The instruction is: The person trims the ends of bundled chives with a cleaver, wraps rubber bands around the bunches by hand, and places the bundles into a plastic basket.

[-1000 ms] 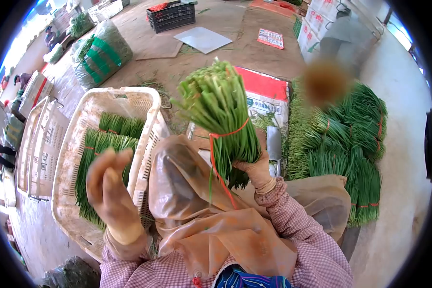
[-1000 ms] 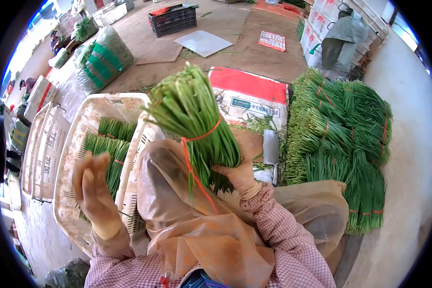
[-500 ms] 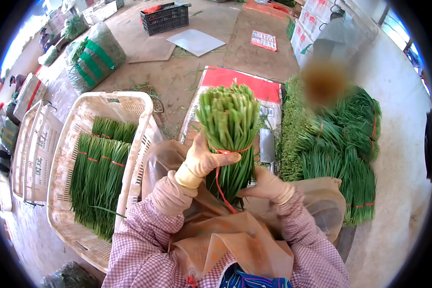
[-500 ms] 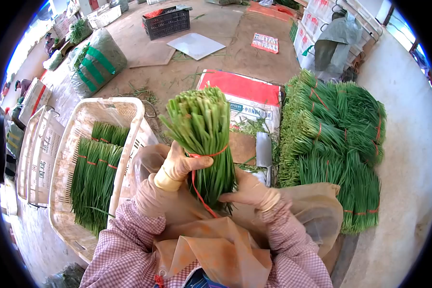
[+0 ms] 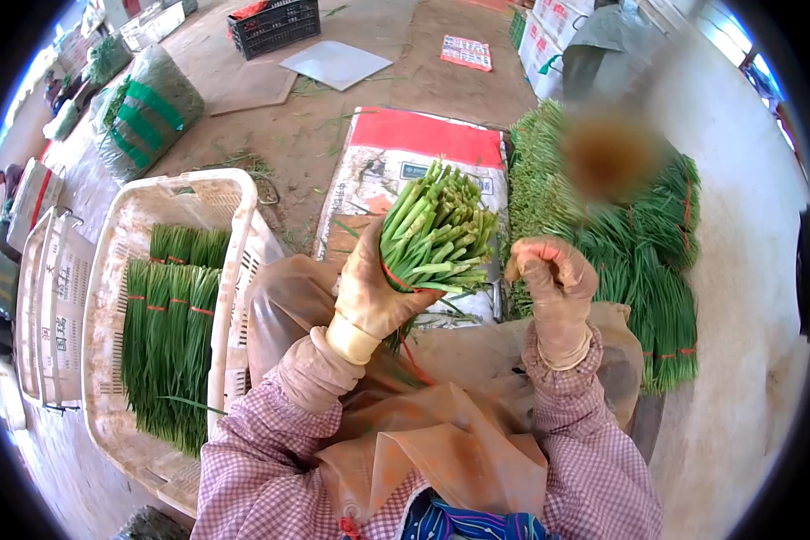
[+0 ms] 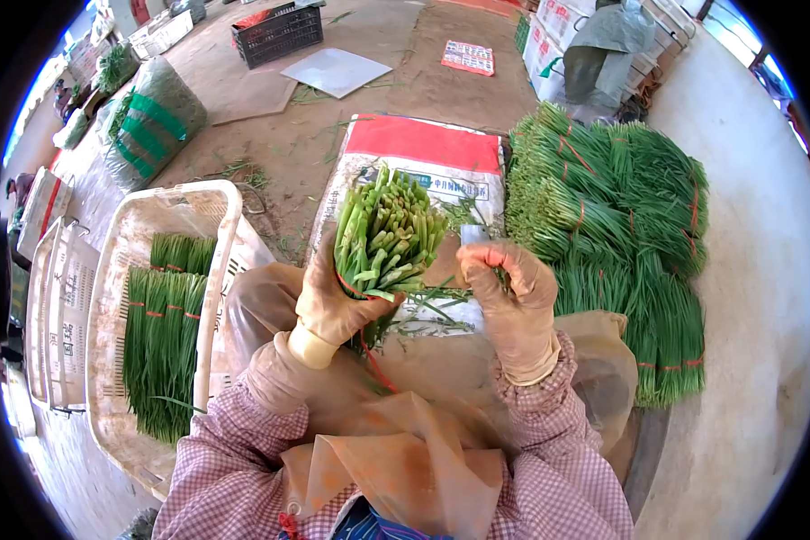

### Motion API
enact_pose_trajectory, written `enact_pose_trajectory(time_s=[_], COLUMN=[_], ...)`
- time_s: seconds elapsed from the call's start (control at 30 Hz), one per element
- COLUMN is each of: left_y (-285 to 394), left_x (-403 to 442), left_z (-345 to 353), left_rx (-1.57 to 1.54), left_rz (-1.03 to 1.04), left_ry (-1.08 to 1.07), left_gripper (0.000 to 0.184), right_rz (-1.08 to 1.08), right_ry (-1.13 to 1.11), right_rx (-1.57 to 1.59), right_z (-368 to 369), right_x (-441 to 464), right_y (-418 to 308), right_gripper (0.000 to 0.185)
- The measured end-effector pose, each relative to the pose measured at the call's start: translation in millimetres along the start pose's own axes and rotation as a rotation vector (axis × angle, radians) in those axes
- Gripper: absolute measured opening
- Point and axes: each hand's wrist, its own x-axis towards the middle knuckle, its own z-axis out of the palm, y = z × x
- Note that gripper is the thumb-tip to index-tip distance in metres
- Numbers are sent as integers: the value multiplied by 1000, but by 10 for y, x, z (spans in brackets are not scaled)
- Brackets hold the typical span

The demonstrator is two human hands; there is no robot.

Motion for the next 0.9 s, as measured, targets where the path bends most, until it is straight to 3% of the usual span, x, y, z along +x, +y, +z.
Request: enact_pose_trajectory(time_s=[0.07, 0.1, 0.13, 0.23, 0.33, 0.47, 0.53, 0.6, 0.67, 0.7, 0.83, 0.9], left_y=[8, 30, 195, 48, 14, 0, 10, 22, 10, -53, -199, -220], left_x=[-8, -10, -2, -14, -39, -69, -80, -58, 11, 10, -19, -8], left_z=[-41, -51, -37, -52, -40, -32, -41, -27, -11, -35, -62, -46], left_rx=[305, 460, 644, 593, 607, 628, 639, 653, 651, 625, 563, 478], left_rz=[113, 196, 132, 166, 141, 134, 138, 134, 143, 150, 131, 86], left_ry=[13, 32, 48, 85, 90, 93, 91, 86, 88, 90, 82, 44], left_gripper=[90, 90, 87, 87, 88, 89, 90, 90, 91, 92, 92, 91], right_rz=[86, 2, -89, -416, -432, -386, -136, 4, 77, -6, -177, -400], right_ry=[48, 52, -64, -230, -247, -270, -175, -132, 209, 336, 190, -114], right_rx=[68, -27, -208, -685, -1030, -843, -328, -262, 263, 23, -238, -565], right_z=[3, 38, 52, 138, 182, 117, 176, 88, -47, -109, -11, 93], right_x=[39, 92, 117, 159, 160, 208, 162, 119, 150, 228, 189, 148], right_y=[-190, -252, -289, -292, -238, -85, -46, -47, 14, -131, -309, -322], right_gripper=[14, 15, 19, 27, 22, 13, 8, 7, 12, 12, 14, 23])
